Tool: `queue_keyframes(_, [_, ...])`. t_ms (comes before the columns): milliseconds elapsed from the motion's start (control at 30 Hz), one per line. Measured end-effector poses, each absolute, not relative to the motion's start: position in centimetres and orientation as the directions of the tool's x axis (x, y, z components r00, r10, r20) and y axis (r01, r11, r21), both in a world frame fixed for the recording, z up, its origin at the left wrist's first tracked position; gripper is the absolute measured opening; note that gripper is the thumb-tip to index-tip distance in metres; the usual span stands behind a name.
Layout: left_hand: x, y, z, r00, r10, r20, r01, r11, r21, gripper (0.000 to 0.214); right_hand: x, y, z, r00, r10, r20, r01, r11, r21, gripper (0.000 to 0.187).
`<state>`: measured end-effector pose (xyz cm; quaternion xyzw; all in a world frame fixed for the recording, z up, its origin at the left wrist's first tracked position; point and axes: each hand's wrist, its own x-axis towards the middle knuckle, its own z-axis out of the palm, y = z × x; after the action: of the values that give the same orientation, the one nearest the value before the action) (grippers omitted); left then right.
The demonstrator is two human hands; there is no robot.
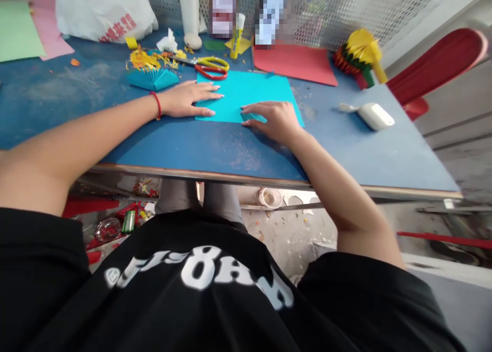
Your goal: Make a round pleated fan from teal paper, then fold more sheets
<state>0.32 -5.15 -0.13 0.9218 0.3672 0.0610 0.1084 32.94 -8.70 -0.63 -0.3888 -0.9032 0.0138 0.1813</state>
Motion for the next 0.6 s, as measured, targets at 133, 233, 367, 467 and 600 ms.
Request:
queue_keyframes(133, [0.48,-5.35,0.17,0.72,0.694,0.017,0.668,-0.699,0.255,0.09,32.35,-9.28,-0.62,-0.626,0.708,0.326,0.698,0.696,-0.169,0.033])
queue_keyframes(233, [0.51,-5.55,0.48,0.729,0.684,-0.019,0.669,-0.706,0.233,0.087,32.27,-9.46,-0.74,-0.627,0.703,0.334,0.69,0.701,-0.18,0.031])
queue_keyframes(367, [0.29,-5.66,0.59,0.731,0.681,-0.046,0.673,-0.709,0.211,0.087,32.4,-9.47,-0.72,-0.624,0.708,0.329,0.683,0.7,-0.21,0.03])
queue_keyframes(467, [0.03,-5.76,0.51,0.737,0.675,-0.046,0.668,-0.716,0.203,0.088,32.52,-9.32,-0.6,-0.622,0.714,0.322,0.679,0.696,-0.233,0.03])
queue_keyframes(600, [-0.02,-5.99,0.67,0.733,0.679,-0.044,0.673,-0.715,0.187,0.088,32.54,-9.26,-0.45,-0.616,0.727,0.304,0.677,0.686,-0.269,0.031])
